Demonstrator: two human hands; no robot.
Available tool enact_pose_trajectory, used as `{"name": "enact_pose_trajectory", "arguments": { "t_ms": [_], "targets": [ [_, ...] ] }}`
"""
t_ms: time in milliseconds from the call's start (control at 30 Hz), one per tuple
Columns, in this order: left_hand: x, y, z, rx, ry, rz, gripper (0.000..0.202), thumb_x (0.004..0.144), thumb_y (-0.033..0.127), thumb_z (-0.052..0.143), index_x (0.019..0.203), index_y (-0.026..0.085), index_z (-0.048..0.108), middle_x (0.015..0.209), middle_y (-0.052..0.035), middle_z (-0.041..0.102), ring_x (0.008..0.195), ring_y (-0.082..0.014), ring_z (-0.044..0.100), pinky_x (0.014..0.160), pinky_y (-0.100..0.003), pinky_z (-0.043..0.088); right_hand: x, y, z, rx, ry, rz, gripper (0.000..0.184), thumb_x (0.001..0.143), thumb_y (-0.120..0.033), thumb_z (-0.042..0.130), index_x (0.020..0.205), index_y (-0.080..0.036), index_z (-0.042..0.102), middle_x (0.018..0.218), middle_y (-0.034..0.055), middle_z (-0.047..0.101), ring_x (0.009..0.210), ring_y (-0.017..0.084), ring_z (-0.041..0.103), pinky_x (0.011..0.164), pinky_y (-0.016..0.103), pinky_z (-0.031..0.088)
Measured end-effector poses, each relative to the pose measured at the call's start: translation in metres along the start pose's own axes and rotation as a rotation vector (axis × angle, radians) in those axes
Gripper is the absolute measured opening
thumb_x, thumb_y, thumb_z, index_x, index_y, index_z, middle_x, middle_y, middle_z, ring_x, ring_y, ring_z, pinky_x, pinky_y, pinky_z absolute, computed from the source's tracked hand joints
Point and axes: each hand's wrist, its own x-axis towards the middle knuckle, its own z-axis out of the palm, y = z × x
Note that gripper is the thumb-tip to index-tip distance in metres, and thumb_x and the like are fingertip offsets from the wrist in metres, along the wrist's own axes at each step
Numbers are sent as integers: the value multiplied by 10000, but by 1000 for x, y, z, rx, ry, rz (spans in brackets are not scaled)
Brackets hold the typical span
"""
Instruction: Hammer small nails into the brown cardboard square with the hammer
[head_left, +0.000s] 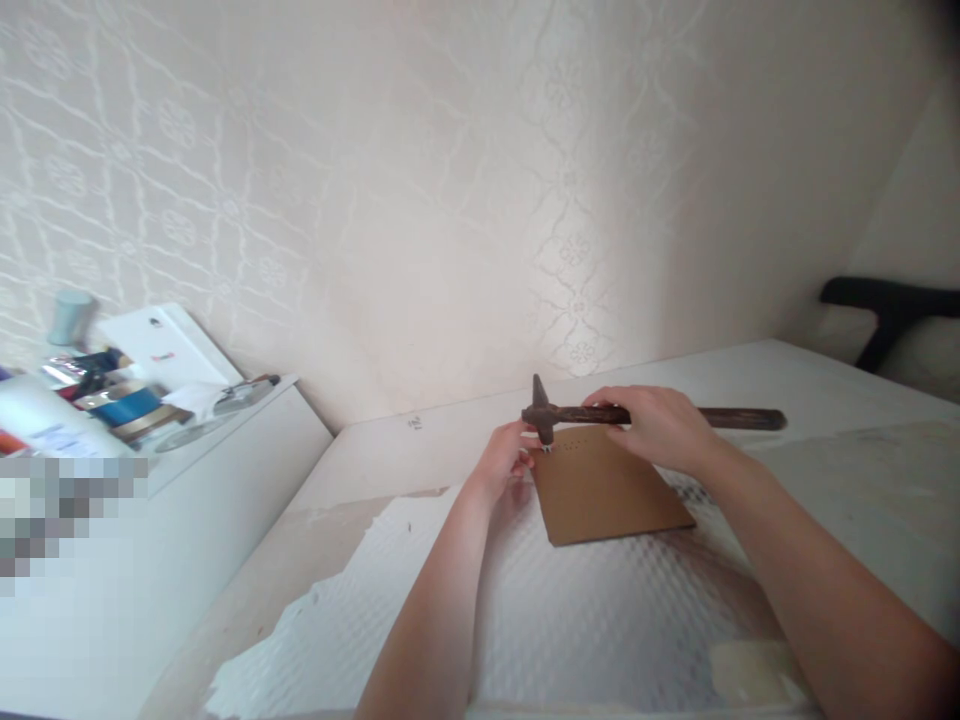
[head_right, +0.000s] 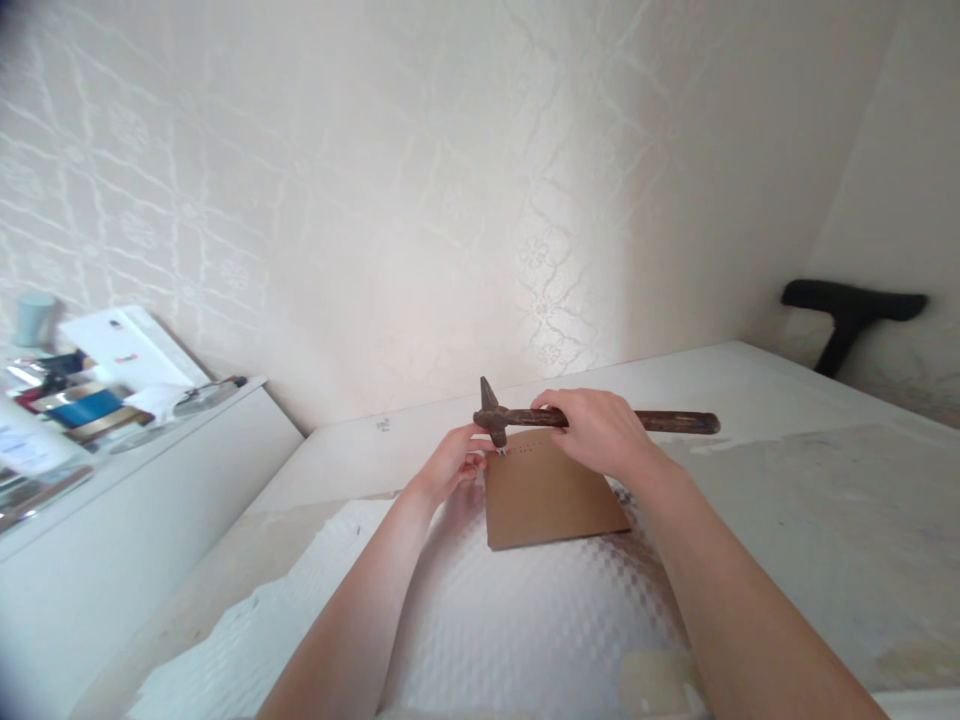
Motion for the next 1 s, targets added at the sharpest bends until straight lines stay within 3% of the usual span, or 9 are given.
{"name": "enact_pose_trajectory", "arguments": {
  "t_ms": [1000],
  "targets": [
    [2, -2, -1, -19, 13, -8, 408, 843, 519, 466, 1011, 173, 603, 837, -65, 664, 464, -65, 422, 417, -183, 192, 0, 3, 0, -4, -44, 23, 353, 736, -191, 517, 1021, -323, 678, 925, -26, 721, 851, 203, 650, 676, 265, 427]
  ]
}}
